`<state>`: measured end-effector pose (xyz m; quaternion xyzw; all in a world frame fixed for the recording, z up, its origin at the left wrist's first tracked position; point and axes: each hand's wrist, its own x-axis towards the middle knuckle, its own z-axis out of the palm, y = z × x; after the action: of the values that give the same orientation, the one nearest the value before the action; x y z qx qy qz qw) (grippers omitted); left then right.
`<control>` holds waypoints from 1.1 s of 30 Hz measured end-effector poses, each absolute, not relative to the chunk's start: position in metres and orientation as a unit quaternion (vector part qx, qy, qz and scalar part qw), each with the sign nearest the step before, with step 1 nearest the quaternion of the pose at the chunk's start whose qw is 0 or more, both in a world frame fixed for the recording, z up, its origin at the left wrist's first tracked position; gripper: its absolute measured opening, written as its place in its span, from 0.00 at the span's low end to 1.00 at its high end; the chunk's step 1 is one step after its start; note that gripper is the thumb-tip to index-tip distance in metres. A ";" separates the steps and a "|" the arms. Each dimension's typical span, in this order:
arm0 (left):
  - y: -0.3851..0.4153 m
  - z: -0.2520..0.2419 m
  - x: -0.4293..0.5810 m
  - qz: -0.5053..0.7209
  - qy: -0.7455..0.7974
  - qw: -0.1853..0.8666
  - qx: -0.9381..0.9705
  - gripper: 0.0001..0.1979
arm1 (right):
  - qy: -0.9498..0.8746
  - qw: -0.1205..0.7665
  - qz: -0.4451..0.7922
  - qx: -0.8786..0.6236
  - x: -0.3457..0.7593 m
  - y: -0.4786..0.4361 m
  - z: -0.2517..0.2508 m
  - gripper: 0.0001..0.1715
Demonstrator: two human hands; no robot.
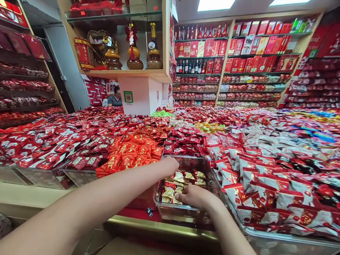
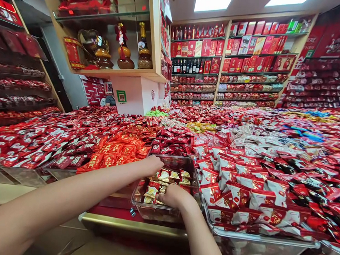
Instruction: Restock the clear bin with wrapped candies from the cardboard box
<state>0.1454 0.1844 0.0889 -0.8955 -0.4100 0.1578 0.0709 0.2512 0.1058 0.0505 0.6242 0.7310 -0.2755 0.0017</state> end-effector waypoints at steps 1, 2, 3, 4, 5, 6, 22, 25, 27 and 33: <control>0.185 0.090 0.146 0.177 -0.409 0.077 -0.892 0.07 | 0.729 0.003 -0.278 0.625 0.251 0.106 0.051 0.26; 0.185 0.091 0.147 0.204 -0.409 0.084 -0.886 0.07 | 0.728 0.004 -0.279 0.626 0.251 0.105 0.052 0.27; 0.186 0.091 0.148 0.232 -0.408 0.089 -0.879 0.07 | 0.728 0.005 -0.280 0.626 0.251 0.105 0.053 0.27; 0.186 0.090 0.149 0.250 -0.406 0.093 -0.874 0.08 | 0.729 0.006 -0.281 0.625 0.251 0.105 0.054 0.27; 0.186 0.089 0.150 0.263 -0.404 0.097 -0.871 0.08 | 0.730 0.006 -0.282 0.623 0.251 0.105 0.055 0.27; 0.185 0.089 0.150 0.269 -0.404 0.102 -0.868 0.08 | 0.730 0.007 -0.283 0.622 0.251 0.105 0.055 0.26; 0.193 0.077 0.147 0.181 -0.378 0.159 -0.894 0.10 | 0.735 -0.013 -0.277 0.618 0.253 0.106 0.053 0.27; 0.194 0.075 0.148 0.210 -0.358 0.160 -0.895 0.10 | 0.742 -0.021 -0.266 0.615 0.253 0.106 0.052 0.26; 0.195 0.074 0.147 0.222 -0.352 0.158 -0.895 0.09 | 0.745 -0.027 -0.268 0.611 0.254 0.106 0.051 0.25; 0.201 0.076 0.143 0.219 -0.366 0.133 -0.895 0.08 | 0.742 -0.026 -0.270 0.613 0.254 0.107 0.047 0.24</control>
<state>0.1432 0.2006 0.0765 -0.8949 -0.3656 0.2191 0.1325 0.2544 0.1066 0.0467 0.6130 0.7422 -0.2698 -0.0255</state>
